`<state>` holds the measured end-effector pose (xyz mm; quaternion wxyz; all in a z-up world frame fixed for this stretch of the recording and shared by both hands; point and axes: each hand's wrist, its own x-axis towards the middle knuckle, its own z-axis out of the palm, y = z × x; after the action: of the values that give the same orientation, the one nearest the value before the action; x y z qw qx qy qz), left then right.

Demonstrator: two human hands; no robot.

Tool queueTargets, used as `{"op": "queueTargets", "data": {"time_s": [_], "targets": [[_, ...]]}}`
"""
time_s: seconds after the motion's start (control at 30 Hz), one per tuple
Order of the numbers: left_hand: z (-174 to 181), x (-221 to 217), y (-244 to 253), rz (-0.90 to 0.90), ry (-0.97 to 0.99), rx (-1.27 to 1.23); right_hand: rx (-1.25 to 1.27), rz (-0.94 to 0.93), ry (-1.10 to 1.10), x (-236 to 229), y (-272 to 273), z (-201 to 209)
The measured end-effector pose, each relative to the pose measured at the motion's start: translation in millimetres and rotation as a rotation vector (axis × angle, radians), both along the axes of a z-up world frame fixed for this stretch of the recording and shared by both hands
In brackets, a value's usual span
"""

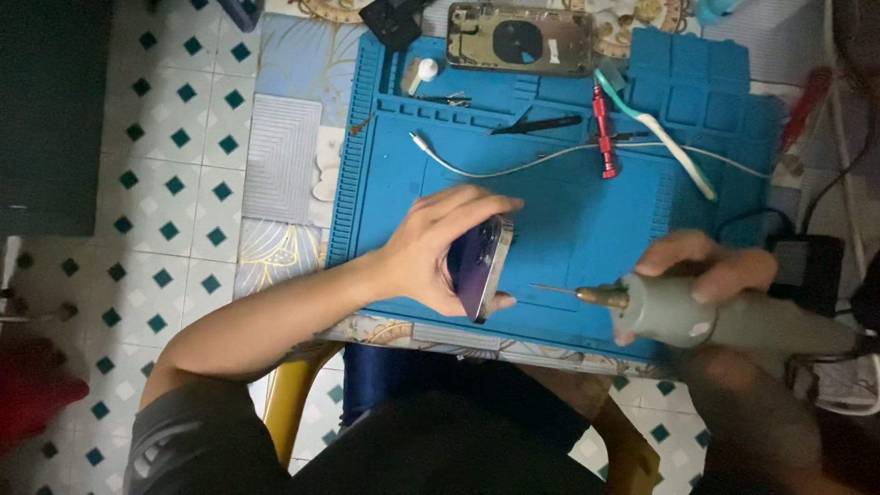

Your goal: The person uses a red screwdriver to remove screws from a disassembled phone back cover. They then use a rotary tool to grind or clean the edges of a purple smartphone. The person handles both the phone back cover and the smartphone during the process.

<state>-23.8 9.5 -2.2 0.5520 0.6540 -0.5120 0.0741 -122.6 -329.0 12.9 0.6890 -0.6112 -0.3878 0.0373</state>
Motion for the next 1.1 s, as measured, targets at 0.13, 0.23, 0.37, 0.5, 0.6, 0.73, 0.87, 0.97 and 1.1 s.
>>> {"op": "queueTargets", "data": {"time_s": [0.13,0.23,0.37,0.5,0.6,0.73,0.87,0.97,1.1], "targets": [[5,1,0,-0.025,0.018,0.059,-0.162,-0.213,-0.024,-21,22,21],[-4,3,0,-0.038,-0.02,0.02,-0.213,-0.227,-0.118,-18,27,20],[-4,3,1,-0.028,0.001,0.035,-0.238,-0.253,-0.148,-18,33,21],[-1,3,2,-0.022,0.024,0.039,-0.252,-0.287,-0.224,-15,28,15],[0,4,1,-0.031,0.034,0.051,-0.253,-0.32,-0.234,-16,30,16],[-5,5,1,-0.056,0.021,0.051,-0.25,-0.357,-0.292,-15,37,13],[-9,6,1,-0.062,0.005,0.054,-0.21,-0.346,-0.236,-18,38,19],[-14,7,2,-0.073,0.001,0.031,-0.28,-0.366,-0.244,-18,38,19],[-10,7,1,-0.067,0.009,0.04,-0.263,-0.401,-0.294,-17,40,16]]}}
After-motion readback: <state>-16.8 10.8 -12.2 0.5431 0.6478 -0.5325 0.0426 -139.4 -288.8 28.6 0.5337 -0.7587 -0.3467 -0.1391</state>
